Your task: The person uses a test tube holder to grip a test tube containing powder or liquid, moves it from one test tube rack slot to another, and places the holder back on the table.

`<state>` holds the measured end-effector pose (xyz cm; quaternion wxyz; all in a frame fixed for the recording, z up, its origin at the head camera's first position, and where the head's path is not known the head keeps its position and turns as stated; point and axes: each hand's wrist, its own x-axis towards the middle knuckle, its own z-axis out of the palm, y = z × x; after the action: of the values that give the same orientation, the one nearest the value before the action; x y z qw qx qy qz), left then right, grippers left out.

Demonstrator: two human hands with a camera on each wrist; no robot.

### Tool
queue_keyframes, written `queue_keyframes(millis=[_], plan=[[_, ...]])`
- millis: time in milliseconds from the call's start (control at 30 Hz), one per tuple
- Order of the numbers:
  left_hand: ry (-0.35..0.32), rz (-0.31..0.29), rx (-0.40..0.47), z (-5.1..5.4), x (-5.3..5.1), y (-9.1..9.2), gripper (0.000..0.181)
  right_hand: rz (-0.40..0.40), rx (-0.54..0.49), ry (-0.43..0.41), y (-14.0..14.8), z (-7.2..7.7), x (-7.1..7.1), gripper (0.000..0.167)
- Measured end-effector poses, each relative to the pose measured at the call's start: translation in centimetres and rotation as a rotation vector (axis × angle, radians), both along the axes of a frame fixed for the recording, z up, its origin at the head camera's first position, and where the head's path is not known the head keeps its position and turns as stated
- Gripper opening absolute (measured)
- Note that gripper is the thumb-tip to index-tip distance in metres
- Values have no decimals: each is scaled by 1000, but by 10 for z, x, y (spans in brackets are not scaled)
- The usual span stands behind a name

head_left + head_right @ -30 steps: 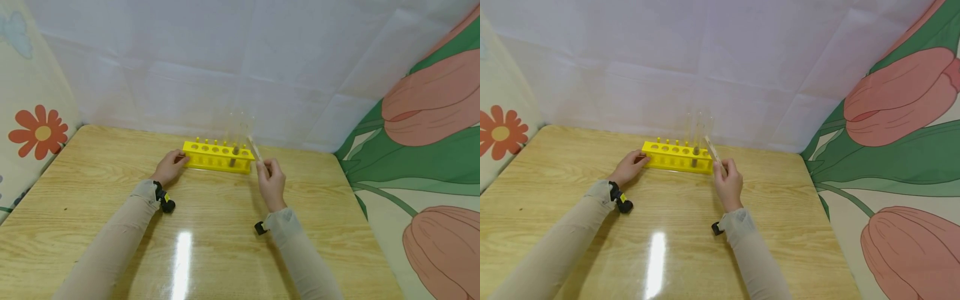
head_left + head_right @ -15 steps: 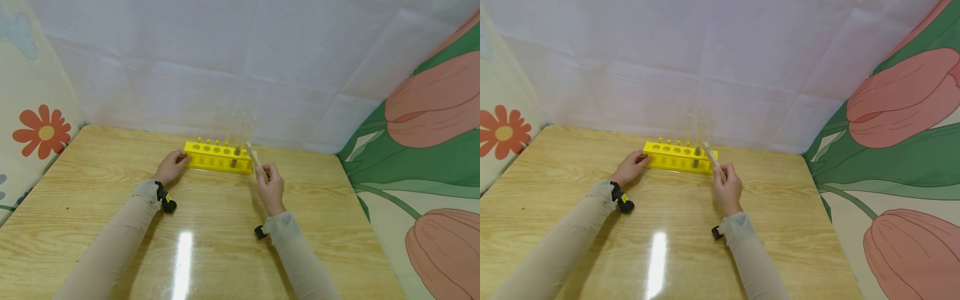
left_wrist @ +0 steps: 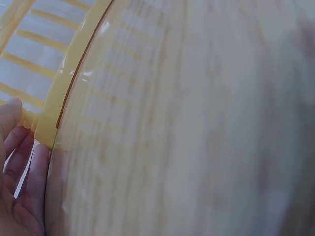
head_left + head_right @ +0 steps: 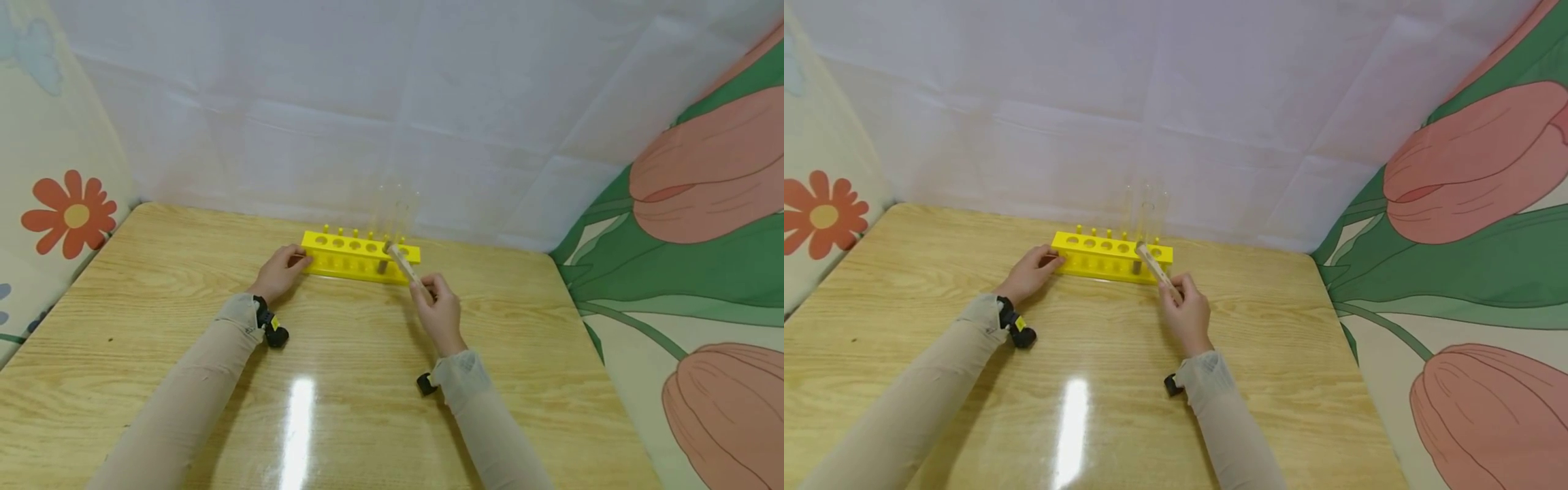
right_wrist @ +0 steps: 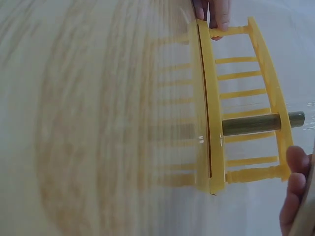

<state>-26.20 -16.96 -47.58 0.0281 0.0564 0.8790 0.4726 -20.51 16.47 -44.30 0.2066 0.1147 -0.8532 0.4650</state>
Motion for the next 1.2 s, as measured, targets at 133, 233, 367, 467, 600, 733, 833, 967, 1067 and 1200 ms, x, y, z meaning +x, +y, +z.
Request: queue_keyframes(millis=[133,233,367,467,600,733,833,967,1067,1200], plan=[[8,2,4,-1,0,1,41,45,-7,-8,0,-3,-1,13],[10,4,8,-2,0,0,42,60,-2,1,0,-5,-1,13],[12,3,11,-3,0,0,42,69,9,12,0,-5,-1,12],[17,1,10,-3,-1,0,42,88,16,-7,0,-4,-1,12],[18,-4,14,-2,-1,-1,42,110,30,-45,0,-2,-1,11],[16,-3,9,-4,-1,-2,43,132,48,-78,1,-1,-2,11],[18,-3,8,-4,-1,-2,43,144,73,-90,3,-1,-3,11],[21,-7,13,-1,-1,-2,43,157,109,-85,6,-1,-4,10],[20,-8,13,-1,0,-1,43,181,136,-74,7,-3,-4,12],[19,-8,19,-1,0,-1,42,211,167,-69,8,-3,-2,13]])
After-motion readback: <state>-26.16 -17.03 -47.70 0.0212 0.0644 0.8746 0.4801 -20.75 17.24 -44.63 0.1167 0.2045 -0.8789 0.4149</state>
